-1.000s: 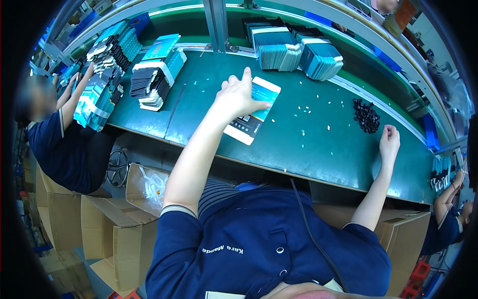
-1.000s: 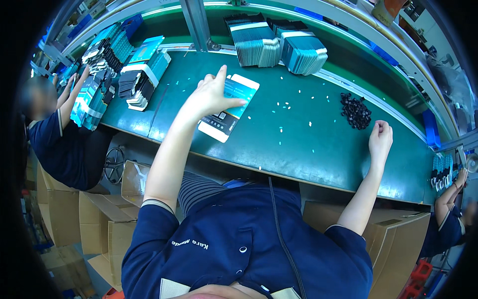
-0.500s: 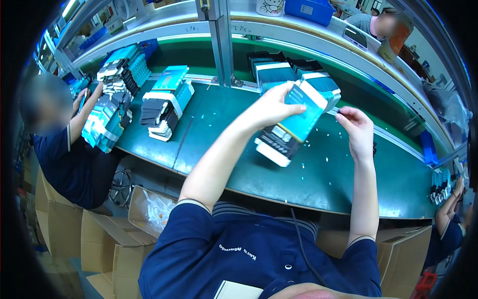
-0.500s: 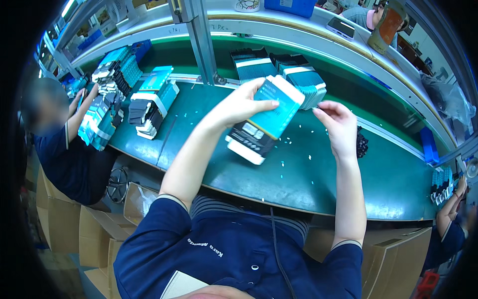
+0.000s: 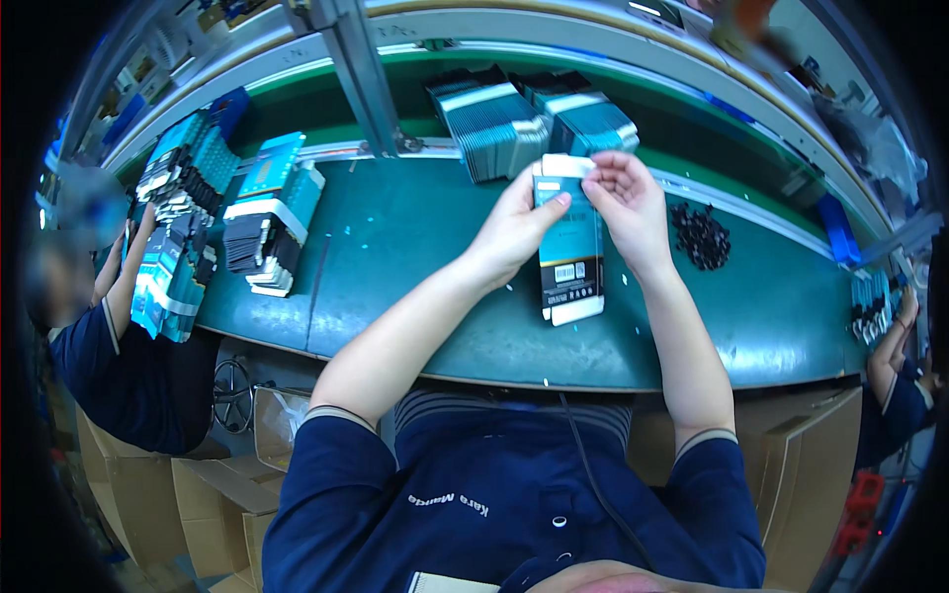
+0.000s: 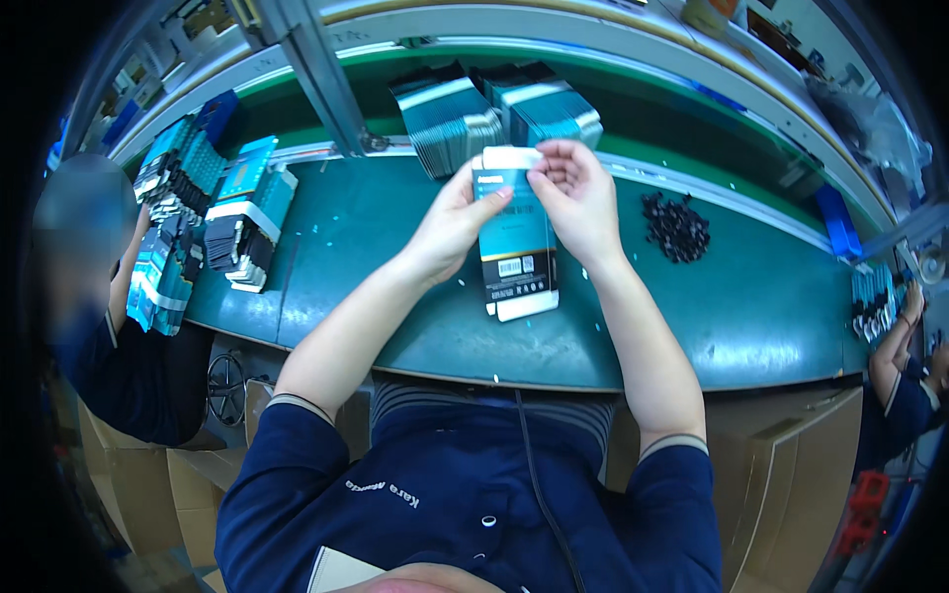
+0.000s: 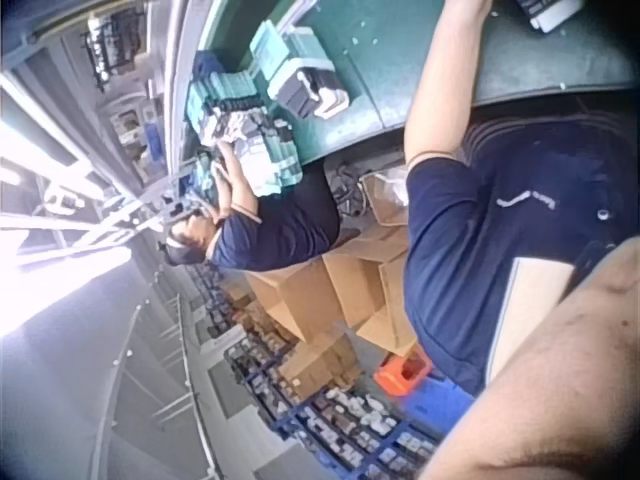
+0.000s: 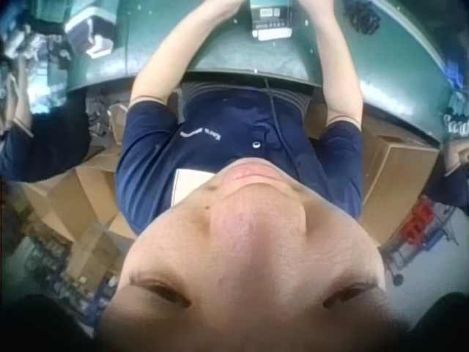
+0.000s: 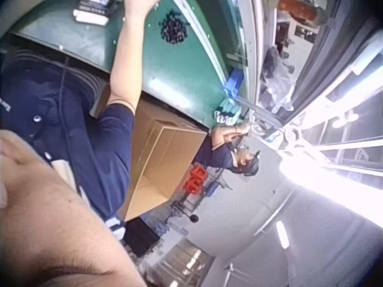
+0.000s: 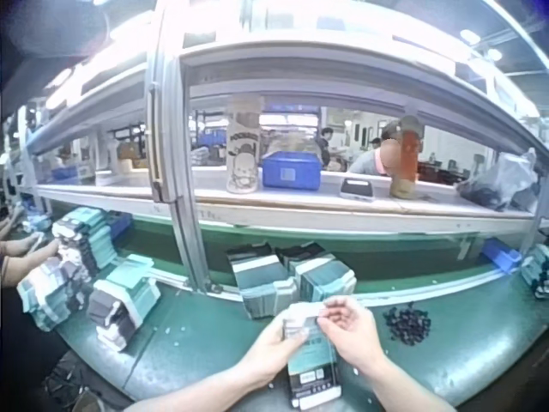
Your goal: Folding and assembling cardboard retail boxes for smartphone batteries on an assembly line.
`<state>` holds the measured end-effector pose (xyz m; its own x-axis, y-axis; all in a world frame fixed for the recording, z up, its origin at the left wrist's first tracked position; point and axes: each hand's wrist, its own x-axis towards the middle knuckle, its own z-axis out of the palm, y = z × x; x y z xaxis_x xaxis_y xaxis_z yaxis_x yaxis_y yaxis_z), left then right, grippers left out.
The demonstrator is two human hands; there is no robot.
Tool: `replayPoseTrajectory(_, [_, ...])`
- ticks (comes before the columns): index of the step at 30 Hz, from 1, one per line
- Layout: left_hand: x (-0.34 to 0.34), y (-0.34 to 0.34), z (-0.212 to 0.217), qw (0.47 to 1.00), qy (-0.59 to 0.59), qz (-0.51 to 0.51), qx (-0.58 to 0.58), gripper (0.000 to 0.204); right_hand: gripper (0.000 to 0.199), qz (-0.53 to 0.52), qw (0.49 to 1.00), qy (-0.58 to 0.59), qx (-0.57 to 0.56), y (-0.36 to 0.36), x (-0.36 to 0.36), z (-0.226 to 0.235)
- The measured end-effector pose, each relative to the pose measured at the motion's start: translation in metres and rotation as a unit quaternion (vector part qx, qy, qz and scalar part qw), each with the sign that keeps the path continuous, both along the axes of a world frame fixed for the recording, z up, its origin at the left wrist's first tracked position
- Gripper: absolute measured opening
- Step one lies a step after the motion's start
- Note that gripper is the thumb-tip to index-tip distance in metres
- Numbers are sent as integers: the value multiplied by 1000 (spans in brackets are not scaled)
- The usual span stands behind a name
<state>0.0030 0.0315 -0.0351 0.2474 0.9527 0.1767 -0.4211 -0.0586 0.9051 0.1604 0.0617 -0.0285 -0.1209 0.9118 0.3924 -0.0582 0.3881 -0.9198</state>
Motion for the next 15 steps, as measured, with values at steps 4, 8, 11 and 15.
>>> replayPoseTrajectory(4, [3, -4, 1, 1000, 9, -21, -7, 38, 27, -20, 999, 29, -5, 1, 0, -1])
replayPoseTrajectory(8, [3, -8, -3, 999, 14, -33, -1, 41, 23, -41, 998, 21, 36, 1, -3, -3])
replayPoseTrajectory(11, [3, -10, -4, 1000, 3, -29, 3, 37, 21, -44, 997, -10, 60, -2, -3, -3])
replayPoseTrajectory(15, [1, -15, -3, 1000, 2, -21, 15, 37, 19, -50, 994, -28, 90, -7, -7, 0])
